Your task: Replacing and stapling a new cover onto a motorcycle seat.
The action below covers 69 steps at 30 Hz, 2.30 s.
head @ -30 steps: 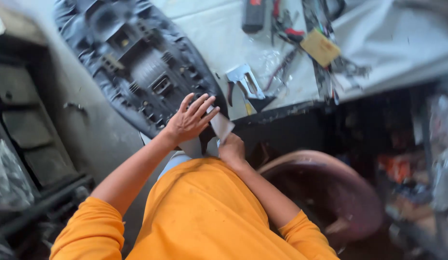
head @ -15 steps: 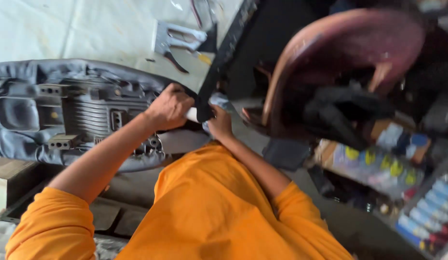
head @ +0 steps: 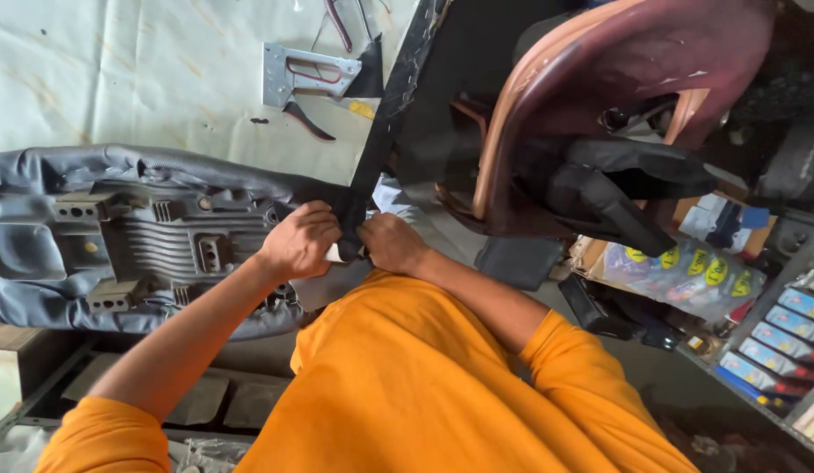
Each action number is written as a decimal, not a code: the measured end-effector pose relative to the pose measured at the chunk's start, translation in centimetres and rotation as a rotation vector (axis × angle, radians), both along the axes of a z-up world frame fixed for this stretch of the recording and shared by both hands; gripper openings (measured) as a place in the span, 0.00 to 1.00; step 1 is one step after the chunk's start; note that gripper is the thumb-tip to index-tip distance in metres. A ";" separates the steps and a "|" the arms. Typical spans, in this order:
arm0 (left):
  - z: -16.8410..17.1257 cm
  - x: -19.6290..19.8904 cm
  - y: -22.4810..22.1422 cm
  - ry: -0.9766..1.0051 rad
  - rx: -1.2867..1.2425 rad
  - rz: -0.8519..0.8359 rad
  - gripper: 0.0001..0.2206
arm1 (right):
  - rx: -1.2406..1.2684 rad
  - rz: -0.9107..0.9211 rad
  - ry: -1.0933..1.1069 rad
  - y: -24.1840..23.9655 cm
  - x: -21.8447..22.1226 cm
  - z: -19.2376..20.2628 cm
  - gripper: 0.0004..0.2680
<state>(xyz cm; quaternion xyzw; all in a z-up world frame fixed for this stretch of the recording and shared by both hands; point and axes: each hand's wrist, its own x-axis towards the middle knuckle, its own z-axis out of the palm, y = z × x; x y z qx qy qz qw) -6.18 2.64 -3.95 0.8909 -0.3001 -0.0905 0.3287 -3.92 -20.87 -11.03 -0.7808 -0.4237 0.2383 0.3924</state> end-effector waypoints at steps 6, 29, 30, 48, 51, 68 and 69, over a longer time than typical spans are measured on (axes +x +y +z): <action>0.0 0.6 0.0 -0.111 -0.080 0.066 0.18 | 0.101 0.199 -0.078 1.5 0.2 -0.1 0.02; -0.9 2.0 -0.5 0.033 0.099 0.069 0.11 | -0.146 -0.407 0.219 4.4 -7.0 0.2 0.16; -1.0 1.9 -0.5 0.033 0.111 0.070 0.10 | -0.128 -0.326 0.091 4.7 -7.6 -0.2 0.10; 0.1 2.6 -1.0 0.231 0.520 -0.305 0.23 | -0.031 -0.601 0.408 5.6 -8.2 1.3 0.12; 2.6 3.4 -1.7 0.346 0.619 -0.417 0.28 | -0.129 -0.407 0.387 4.6 -7.5 2.4 0.12; 0.6 -1.9 1.8 0.118 0.488 -0.387 0.21 | 0.001 -0.509 0.670 4.0 3.2 -6.7 0.11; 0.3 -1.8 2.0 0.068 0.458 -0.381 0.19 | 0.049 -0.637 0.331 4.9 6.6 -6.8 0.08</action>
